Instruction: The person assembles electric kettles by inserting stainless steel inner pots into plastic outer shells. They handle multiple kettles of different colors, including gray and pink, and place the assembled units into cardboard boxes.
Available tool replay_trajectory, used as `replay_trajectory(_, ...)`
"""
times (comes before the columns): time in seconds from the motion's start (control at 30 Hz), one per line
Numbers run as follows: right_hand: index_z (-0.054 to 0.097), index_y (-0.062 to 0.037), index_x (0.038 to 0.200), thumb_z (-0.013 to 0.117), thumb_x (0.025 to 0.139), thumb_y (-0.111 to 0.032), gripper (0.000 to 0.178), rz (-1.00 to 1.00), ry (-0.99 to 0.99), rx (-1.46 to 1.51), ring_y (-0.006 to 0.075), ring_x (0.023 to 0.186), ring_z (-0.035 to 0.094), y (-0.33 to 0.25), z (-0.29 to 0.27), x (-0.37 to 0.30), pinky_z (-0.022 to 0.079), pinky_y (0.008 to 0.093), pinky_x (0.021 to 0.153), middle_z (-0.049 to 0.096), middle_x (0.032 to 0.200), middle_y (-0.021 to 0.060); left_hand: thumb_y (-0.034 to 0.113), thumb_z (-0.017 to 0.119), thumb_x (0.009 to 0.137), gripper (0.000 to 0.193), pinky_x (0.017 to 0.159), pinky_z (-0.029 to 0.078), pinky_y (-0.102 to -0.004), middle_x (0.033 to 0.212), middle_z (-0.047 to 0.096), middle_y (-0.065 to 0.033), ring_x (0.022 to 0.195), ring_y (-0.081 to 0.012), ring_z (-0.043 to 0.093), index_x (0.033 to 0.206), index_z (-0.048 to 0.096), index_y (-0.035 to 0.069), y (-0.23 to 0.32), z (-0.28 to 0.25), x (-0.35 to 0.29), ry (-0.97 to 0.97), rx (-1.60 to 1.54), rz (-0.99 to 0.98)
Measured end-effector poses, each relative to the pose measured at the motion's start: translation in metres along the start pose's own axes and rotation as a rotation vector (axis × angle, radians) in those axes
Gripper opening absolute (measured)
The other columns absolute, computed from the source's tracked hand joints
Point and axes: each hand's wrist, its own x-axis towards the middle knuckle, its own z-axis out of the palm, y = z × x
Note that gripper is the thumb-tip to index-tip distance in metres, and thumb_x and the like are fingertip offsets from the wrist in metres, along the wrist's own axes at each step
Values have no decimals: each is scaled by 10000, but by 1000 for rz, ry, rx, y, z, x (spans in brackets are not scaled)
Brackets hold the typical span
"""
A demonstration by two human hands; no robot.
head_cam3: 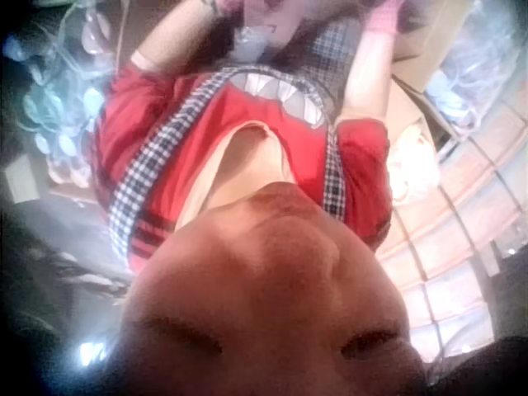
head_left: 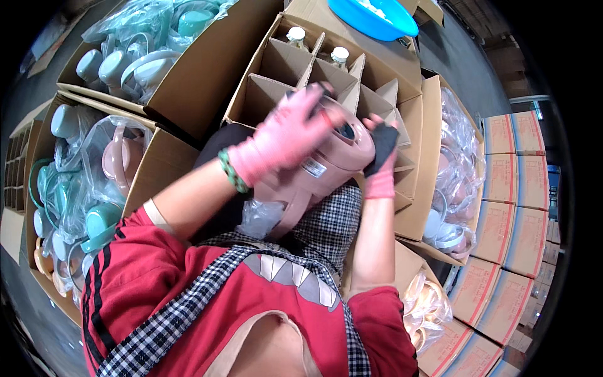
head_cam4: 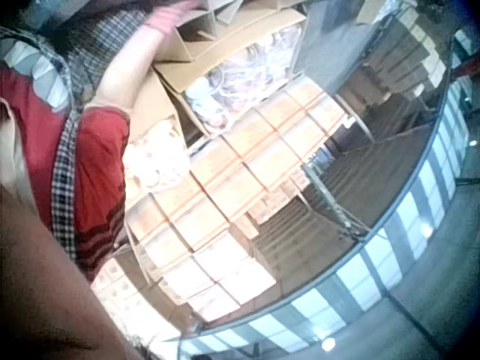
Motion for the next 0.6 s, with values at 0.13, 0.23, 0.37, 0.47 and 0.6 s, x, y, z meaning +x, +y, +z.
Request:
replay_trajectory(0.13, 539, -17, 1033, 370, 887, -431, 470, -354, -16, -424, 184, 990, 496, 14, 26, -43, 344, 293, 915, 539, 1028, 76, 307, 493, 832, 417, 822, 426, -289, 972, 595, -117, 926, -168, 552, 1083, 537, -23, -64, -15, 25, -370, -663, -358)
replay_trajectory(0.23, 475, -55, 1077, 426, 851, -481, 485, -191, -128, -304, 153, 950, 469, 8, -7, -25, 400, 303, 828, 486, 1065, 73, 240, 511, 839, 364, 861, 416, -307, 1022, 567, -189, 997, -250, 541, 1094, 514, -19, -32, -19, 26, -298, -117, -241)
replay_trajectory(0.37, 526, -46, 1012, 429, 861, -452, 443, -30, 34, 0, 158, 890, 501, 12, -2, 5, 408, 297, 824, 524, 968, 80, 285, 546, 818, 445, 914, 376, -322, 1085, 541, -191, 1054, -286, 505, 1145, 497, -12, 12, -8, -7, -109, 31, -51)
replay_trajectory(0.47, 537, -48, 1011, 430, 862, -447, 439, -205, -61, -266, 166, 918, 508, 19, 13, -32, 407, 292, 834, 529, 990, 76, 279, 496, 859, 418, 877, 403, -271, 1048, 573, -125, 988, -168, 527, 1129, 500, -41, -64, -20, 19, -456, -949, -443)
replay_trajectory(0.6, 526, -64, 966, 392, 819, -573, 547, 3, 127, -142, 172, 802, 551, 6, -2, -8, 455, 276, 733, 544, 950, 86, 320, 424, 862, 373, 813, 423, -377, 910, 574, -220, 871, -380, 541, 1033, 534, 8, -18, -9, 6, -32, -246, -246)
